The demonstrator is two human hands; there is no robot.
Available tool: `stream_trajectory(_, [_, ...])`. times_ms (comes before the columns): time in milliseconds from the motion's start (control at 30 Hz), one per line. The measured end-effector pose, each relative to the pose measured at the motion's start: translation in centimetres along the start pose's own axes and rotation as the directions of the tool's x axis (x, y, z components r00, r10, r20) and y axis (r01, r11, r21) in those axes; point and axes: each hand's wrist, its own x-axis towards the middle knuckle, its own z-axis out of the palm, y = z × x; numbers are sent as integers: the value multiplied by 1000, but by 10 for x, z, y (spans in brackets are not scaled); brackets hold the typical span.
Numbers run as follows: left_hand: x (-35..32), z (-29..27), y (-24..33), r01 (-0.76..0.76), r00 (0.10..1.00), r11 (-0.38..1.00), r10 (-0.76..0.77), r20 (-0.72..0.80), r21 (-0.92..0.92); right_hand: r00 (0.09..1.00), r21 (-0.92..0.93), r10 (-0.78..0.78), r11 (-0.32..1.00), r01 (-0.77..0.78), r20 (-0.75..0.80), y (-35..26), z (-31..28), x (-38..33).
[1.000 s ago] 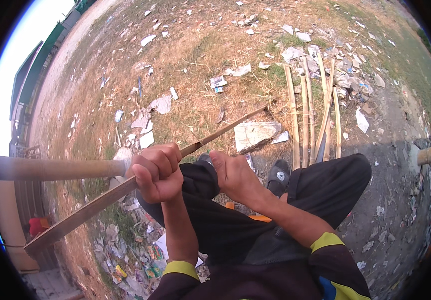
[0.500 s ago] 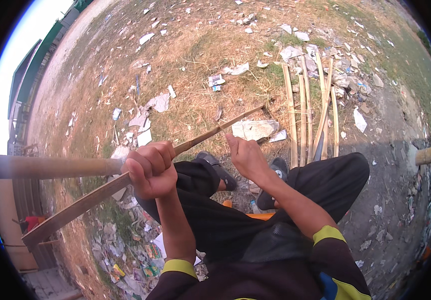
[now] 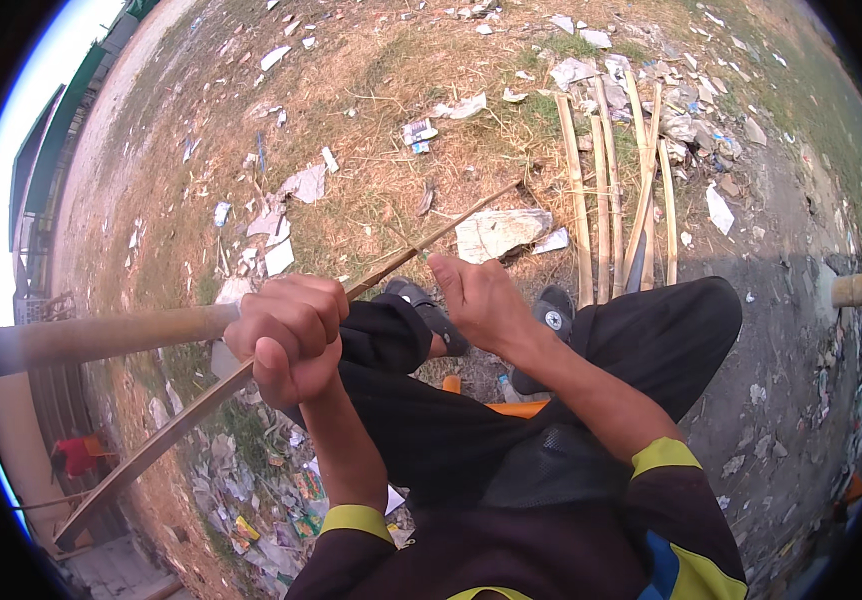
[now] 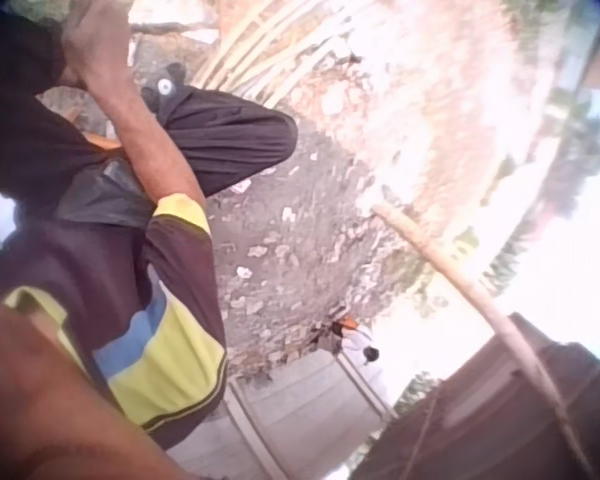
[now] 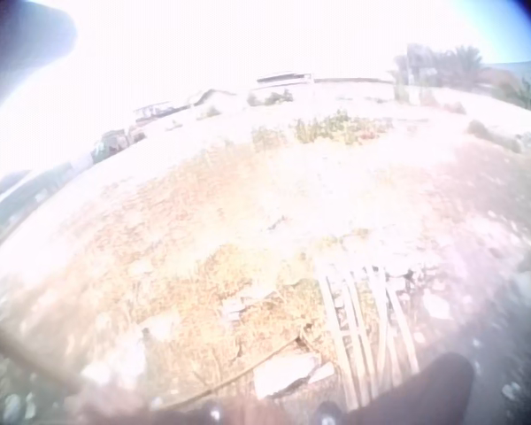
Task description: The person sits on the ground and uses a green-handled file to sharpen the blade of a long-handled tool, likely a sickle or machete. They hold the tool steady with their left hand and repeatedly stroke the blade with the file using their right hand.
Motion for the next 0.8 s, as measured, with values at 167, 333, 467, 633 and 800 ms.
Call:
stream_trajectory(167, [6,6,2,34,987,991,-13,162,-127,994,-69,103,992,-106,-46,44,-10,12])
stream_trajectory(333, [6,5,2,31,993,993,-18,117,-115,1000,60,-19,998,18,7,24,-7,-4])
stream_trajectory(467, [5,-11,1,6,1000,1000,-5,31,-30,999,-46,-33,998,32,-11,12,0,5])
stream_trajectory(633, [1,-27,3,20,997,1000,-21,-72,-18,990,-276,64,956,-97,-124,59,20,22])
stream_trajectory(800, [8,-11,1,-41,999,996,40,-10,-74,947,-277,284,907,-316,-150,107,-8,20])
